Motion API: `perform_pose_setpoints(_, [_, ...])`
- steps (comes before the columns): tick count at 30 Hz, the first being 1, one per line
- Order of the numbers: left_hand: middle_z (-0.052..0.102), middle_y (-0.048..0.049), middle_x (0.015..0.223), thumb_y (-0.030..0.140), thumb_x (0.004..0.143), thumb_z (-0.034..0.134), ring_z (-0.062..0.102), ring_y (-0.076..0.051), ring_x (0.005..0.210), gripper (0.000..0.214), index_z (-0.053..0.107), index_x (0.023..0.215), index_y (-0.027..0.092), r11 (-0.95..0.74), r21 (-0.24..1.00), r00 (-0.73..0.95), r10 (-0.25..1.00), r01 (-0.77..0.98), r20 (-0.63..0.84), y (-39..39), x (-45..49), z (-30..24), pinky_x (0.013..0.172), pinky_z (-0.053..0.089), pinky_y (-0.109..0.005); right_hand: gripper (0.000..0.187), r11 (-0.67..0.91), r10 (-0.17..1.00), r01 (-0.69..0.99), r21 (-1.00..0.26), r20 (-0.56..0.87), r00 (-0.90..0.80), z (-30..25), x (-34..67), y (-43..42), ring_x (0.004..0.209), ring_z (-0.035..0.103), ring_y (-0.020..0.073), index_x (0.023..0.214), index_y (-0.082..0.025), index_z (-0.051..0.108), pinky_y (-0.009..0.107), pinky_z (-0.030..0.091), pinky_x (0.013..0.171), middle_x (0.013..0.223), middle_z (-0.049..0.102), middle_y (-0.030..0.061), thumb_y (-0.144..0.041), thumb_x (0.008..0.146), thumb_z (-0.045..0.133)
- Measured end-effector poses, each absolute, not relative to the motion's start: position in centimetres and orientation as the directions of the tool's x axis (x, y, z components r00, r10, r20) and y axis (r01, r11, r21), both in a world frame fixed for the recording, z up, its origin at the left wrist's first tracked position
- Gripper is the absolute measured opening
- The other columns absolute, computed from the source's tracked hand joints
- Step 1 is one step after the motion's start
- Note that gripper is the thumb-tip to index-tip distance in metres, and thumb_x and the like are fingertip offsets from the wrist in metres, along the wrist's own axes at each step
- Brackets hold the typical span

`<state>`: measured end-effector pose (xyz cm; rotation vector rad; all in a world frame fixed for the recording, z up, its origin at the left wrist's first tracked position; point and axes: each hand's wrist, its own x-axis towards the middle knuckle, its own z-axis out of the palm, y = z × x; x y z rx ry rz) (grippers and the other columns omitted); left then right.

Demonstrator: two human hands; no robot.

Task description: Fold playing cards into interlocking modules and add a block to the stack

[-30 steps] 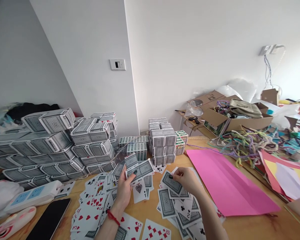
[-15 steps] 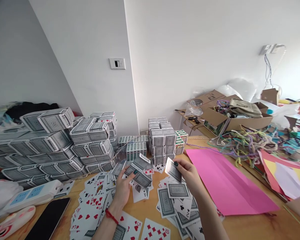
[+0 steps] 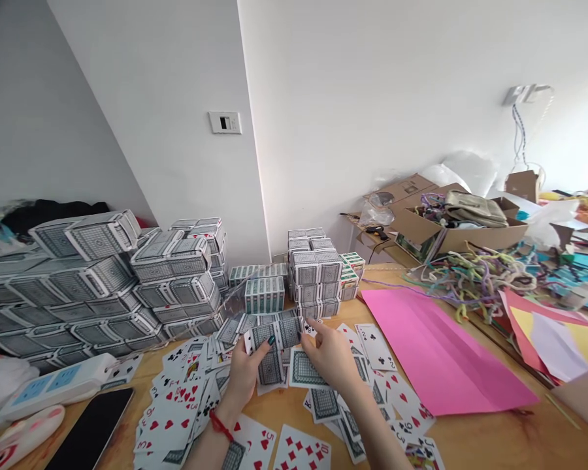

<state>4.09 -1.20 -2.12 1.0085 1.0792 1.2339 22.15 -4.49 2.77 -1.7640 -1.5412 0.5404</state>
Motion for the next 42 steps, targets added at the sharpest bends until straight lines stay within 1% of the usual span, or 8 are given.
perform_pose_setpoints(3, [0.062, -0.0131, 0.109, 0.036, 0.065, 0.068, 0.058, -0.029, 0.099, 0.037, 0.058, 0.095, 0.018, 0.052, 0.988, 0.031, 0.998, -0.142, -0.048, -1.2, 4.2, -2.6, 0.08, 0.046, -0.036, 0.027, -0.024, 0.972, 0.712, -0.701, 0.15, 0.18, 2.1, 22.0, -4.3, 0.038, 0.038, 0.0109, 0.081, -0.015, 0.065, 0.022, 0.025, 0.045, 0.04, 0.037, -0.0061, -0.028, 0.076, 0.041])
perform_pose_setpoints(8, [0.064, -0.0126, 0.105, 0.037, 0.067, 0.066, 0.058, -0.028, 0.098, 0.04, 0.057, 0.101, 0.017, 0.008, 0.996, 0.073, 0.997, -0.094, -0.001, -1.1, 4.1, -2.9, 0.084, 0.043, -0.037, 0.021, 0.014, 0.968, 0.761, -0.648, 0.198, 0.151, 1.6, 22.1, -4.1, 0.038, 0.036, 0.0112, 0.055, -0.02, 0.044, 0.023, 0.023, 0.045, 0.04, 0.036, -0.0056, -0.022, 0.075, 0.037])
perform_pose_setpoints(13, [0.064, -0.0121, 0.104, 0.04, 0.069, 0.063, 0.059, -0.028, 0.097, 0.044, 0.056, 0.106, 0.017, -0.001, 0.999, 0.123, 0.992, -0.054, 0.008, -1.3, 4.0, -2.5, 0.085, 0.043, -0.039, 0.022, 0.015, 0.969, 0.755, -0.655, 0.197, 0.151, 1.4, 22.1, -4.1, 0.04, 0.036, 0.0112, 0.053, -0.021, 0.031, 0.022, 0.024, 0.046, 0.041, 0.035, -0.0056, -0.021, 0.075, 0.035])
perform_pose_setpoints(18, [0.056, -0.0145, 0.119, 0.042, 0.066, 0.066, 0.049, -0.032, 0.112, 0.057, 0.052, 0.116, 0.019, 0.066, 0.998, 0.034, 0.997, -0.019, -0.065, -1.5, 4.0, -3.2, 0.085, 0.043, -0.039, 0.023, 0.004, 0.976, 0.73, -0.684, 0.161, 0.145, 1.6, 22.1, -4.2, 0.04, 0.034, 0.0107, 0.053, -0.021, 0.028, 0.022, 0.022, 0.045, 0.042, 0.034, -0.0055, -0.021, 0.074, 0.036])
perform_pose_setpoints(22, [0.059, -0.015, 0.116, 0.044, 0.066, 0.064, 0.05, -0.032, 0.111, 0.059, 0.05, 0.118, 0.02, 0.032, 0.999, 0.045, 0.999, -0.03, -0.031, -1.4, 4.1, -3.9, 0.084, 0.044, -0.038, 0.023, -0.023, 0.973, 0.748, -0.663, 0.158, 0.17, 1.4, 21.6, -4.1, 0.04, 0.033, 0.0104, 0.053, -0.021, 0.028, 0.021, 0.022, 0.045, 0.042, 0.032, -0.0057, -0.022, 0.075, 0.036])
perform_pose_setpoints(27, [0.059, -0.0143, 0.116, 0.047, 0.07, 0.059, 0.054, -0.028, 0.107, 0.058, 0.046, 0.12, 0.019, 0.021, 0.999, 0.059, 0.998, -0.032, -0.02, -1.4, 4.6, -3.7, 0.084, 0.043, -0.035, 0.022, -0.015, 0.965, 0.711, -0.703, 0.177, 0.195, 1.1, 21.2, -4.0, 0.041, 0.032, 0.0102, 0.053, -0.021, 0.034, 0.021, 0.022, 0.045, 0.042, 0.031, -0.006, -0.023, 0.075, 0.037])
perform_pose_setpoints(33, [0.06, -0.0129, 0.113, 0.044, 0.071, 0.059, 0.056, -0.026, 0.103, 0.051, 0.047, 0.115, 0.02, 0.062, 0.991, 0.048, 0.997, -0.115, -0.057, -1.7, 5.3, -3.3, 0.085, 0.043, -0.035, 0.019, -0.103, 0.97, 0.546, -0.832, 0.037, 0.24, 0.9, 21.6, -3.8, 0.04, 0.036, 0.0112, 0.066, -0.018, 0.053, 0.021, 0.021, 0.043, 0.043, 0.036, -0.0058, -0.027, 0.073, 0.038])
perform_pose_setpoints(42, [0.056, -0.0117, 0.119, 0.039, 0.069, 0.062, 0.05, -0.027, 0.111, 0.048, 0.051, 0.112, 0.021, 0.046, 0.986, 0.039, 0.998, -0.161, -0.04, -1.6, 5.0, -3.3, 0.091, 0.038, -0.035, 0.029, -0.052, 0.961, 0.728, -0.684, 0.165, 0.224, 0.2, 20.6, -4.0, 0.041, 0.033, 0.0107, 0.047, -0.021, 0.027, 0.023, 0.02, 0.045, 0.04, 0.031, -0.0046, -0.022, 0.074, 0.036])
